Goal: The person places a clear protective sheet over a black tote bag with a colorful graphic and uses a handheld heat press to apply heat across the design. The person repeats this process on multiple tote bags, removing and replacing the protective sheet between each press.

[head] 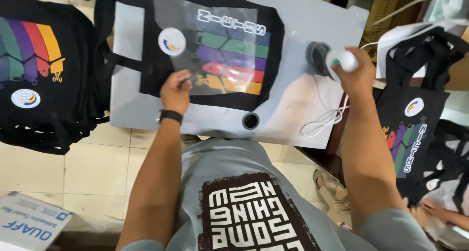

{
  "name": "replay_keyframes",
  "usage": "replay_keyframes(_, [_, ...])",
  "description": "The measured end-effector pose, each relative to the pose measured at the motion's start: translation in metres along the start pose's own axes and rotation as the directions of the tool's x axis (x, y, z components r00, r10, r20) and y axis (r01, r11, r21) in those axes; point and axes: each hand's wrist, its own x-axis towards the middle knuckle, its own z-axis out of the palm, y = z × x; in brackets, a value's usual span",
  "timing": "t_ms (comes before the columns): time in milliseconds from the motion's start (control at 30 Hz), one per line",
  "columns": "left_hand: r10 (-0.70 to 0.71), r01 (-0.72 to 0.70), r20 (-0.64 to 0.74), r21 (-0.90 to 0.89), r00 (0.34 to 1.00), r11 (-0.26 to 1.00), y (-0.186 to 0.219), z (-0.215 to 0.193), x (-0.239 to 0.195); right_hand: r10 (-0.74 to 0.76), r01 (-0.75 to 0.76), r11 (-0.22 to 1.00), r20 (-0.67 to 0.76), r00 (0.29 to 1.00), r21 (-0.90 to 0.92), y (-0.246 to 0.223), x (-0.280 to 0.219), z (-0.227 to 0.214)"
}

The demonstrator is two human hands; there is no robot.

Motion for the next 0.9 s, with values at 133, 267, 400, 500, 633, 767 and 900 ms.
replay_keyframes(133, [-0.082, 0.066, -0.058, -0.238, 0.995, 0.969, 0.024, -0.015, -0.035, 0.015, -0.016, 1.000, 0.036, 0.999, 0.018, 0.002, 0.020, 0.023])
replay_keyframes(267, [-0.165, 0.140, -0.050, -0.327, 0.985, 0.935, -0.005, -0.031, -0.069, -0.051, 0.050, 0.999, 0.076, 0.996, 0.008, 0.013, 0.026, 0.035])
replay_keyframes(400, [-0.220, 0.182, -0.025, -0.477, 0.975, 0.860, -0.037, -0.036, -0.113, -0.050, 0.048, 0.998, 0.085, 0.995, 0.035, 0.028, 0.021, 0.043])
replay_keyframes(500, [-0.205, 0.177, 0.012, -0.550, 0.979, 0.816, -0.030, -0.036, -0.147, -0.137, 0.139, 0.990, 0.045, 0.990, -0.031, 0.004, 0.017, 0.034])
replay_keyframes(633, [-0.162, 0.213, 0.145, -0.473, 0.976, 0.855, 0.011, -0.031, -0.168, -0.251, 0.263, 0.965, -0.241, 0.938, 0.018, -0.031, -0.026, 0.045])
replay_keyframes(767, [-0.147, 0.224, 0.192, -0.481, 0.970, 0.847, 0.010, -0.003, -0.167, 0.020, -0.064, 0.921, 0.117, 0.993, 0.385, -0.072, -0.102, 0.089])
replay_keyframes(900, [-0.128, 0.101, 0.365, 0.092, 0.922, 0.991, -0.005, 0.017, -0.158, 0.310, -0.679, 0.421, 0.607, 0.731, 0.602, -0.052, -0.145, 0.112])
